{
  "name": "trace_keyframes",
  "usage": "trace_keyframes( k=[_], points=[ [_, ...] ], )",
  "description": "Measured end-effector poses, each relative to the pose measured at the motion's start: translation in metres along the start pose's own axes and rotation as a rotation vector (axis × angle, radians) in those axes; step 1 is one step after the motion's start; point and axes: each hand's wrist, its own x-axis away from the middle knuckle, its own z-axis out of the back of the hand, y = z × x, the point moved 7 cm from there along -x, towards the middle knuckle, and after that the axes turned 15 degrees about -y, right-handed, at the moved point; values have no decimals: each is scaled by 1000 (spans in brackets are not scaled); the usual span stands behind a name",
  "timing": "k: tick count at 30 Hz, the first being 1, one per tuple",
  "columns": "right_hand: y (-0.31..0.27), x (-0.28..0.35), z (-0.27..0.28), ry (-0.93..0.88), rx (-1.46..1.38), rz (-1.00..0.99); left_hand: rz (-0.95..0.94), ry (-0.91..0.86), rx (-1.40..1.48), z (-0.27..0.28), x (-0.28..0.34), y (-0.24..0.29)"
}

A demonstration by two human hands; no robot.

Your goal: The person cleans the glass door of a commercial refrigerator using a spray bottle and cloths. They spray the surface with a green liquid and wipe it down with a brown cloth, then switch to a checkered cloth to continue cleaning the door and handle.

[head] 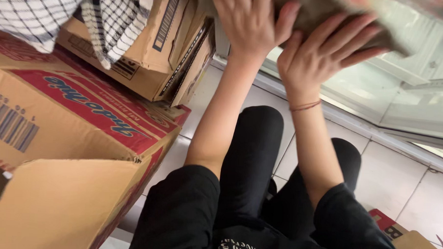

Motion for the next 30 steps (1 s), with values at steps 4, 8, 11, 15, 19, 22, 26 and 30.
trace_keyframes(
  k=[4,8,11,15,19,22,26,30],
  points=[
    [-32,69,-84,-535,-87,-29,75,-59,-2,-43,82,-42],
    [-56,123,-125,-558,-122,51,122,-230,-42,-86,162,-72],
    [-62,154,-143,-629,-154,46,178,-386,-68,-108,210,-87],
    [-58,174,-149,-664,-191,99,248,-489,-31,-121,244,-92],
    [-57,187,-138,-688,-165,210,406,-625,-12,-130,266,-90],
    [-54,190,-130,-727,-173,255,523,-686,99,-138,277,-85],
    [-50,186,-116,-743,-248,224,526,-596,275,-135,273,-71],
    [-41,165,-96,-708,-261,128,355,-418,294,-115,229,-46]
  ],
)
